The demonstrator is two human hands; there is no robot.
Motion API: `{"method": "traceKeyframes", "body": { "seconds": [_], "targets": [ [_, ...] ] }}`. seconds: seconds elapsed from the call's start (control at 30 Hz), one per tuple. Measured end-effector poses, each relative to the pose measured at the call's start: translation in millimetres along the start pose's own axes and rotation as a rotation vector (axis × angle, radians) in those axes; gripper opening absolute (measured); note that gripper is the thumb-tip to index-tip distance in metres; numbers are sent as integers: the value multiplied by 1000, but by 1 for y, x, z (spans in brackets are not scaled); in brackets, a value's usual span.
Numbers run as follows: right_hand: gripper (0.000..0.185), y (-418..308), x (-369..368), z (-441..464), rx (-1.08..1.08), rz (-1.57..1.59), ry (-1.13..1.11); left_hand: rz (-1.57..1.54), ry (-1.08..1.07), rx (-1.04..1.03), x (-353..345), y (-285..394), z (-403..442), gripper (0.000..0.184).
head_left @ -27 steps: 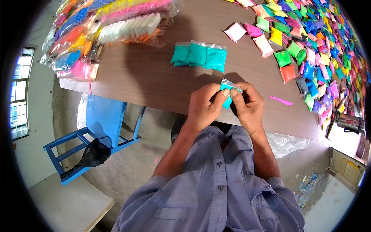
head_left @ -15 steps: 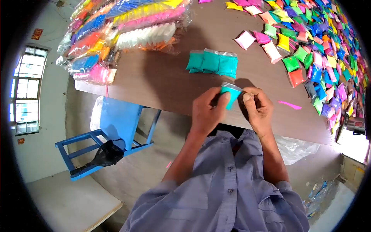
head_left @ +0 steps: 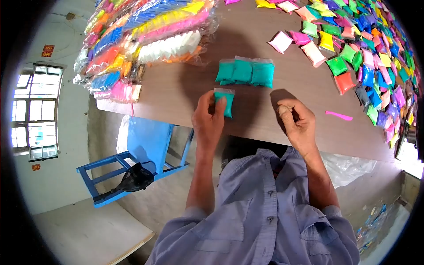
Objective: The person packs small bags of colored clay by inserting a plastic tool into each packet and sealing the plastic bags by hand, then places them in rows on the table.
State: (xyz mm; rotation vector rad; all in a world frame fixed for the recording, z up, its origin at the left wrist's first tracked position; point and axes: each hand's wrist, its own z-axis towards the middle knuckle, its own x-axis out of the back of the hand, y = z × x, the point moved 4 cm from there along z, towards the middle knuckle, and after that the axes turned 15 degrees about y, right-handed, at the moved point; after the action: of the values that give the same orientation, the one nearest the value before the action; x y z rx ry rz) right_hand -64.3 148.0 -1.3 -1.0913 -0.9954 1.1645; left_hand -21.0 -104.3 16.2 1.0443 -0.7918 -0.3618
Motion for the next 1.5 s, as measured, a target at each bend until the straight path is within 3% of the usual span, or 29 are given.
{"method": "traceKeyframes", "body": {
  "seconds": [0.03, 0.1, 0.23, 0.3, 0.4, 0.73, 0.93, 1.13, 1.23, 1.3, 1.4, 1.5],
  "targets": [
    [10, 0, 0, 0, -5, 1, 1, 4, -3, 1, 1, -1, 0, 32],
    [8, -3, 0, 1, 22, -6, -3, 244, 53, -206, 4, 6, 3, 35],
    [8, -5, 0, 2, 34, -17, -6, 255, 8, -78, 8, 12, -2, 37],
    [8, -7, 0, 2, 14, -17, -11, 383, 22, -338, 9, 14, -7, 36],
    [8, -11, 0, 3, 38, -47, -12, 402, 46, -514, 5, 11, -16, 36],
    [9, -9, -1, 2, 12, -38, -47, 486, 30, -487, -7, 11, -17, 36],
    [11, -23, 2, 5, 32, -112, -188, 464, 54, -505, -9, 11, -19, 36],
    [12, -18, 1, 15, 331, -129, -225, 513, 75, -627, -15, 5, -18, 40],
    [10, -16, 2, 20, 325, -171, -292, 468, 65, -647, -14, 13, -23, 46],
    [9, -13, 0, 21, 267, -155, -363, 435, 19, -483, -10, 14, -23, 53],
    [11, -11, -5, 28, 292, -175, -485, 309, 19, -523, -4, 16, -21, 59],
    [14, -9, -12, 31, 347, -215, -573, 300, 72, -451, 11, 20, -20, 45]
  ]
}}
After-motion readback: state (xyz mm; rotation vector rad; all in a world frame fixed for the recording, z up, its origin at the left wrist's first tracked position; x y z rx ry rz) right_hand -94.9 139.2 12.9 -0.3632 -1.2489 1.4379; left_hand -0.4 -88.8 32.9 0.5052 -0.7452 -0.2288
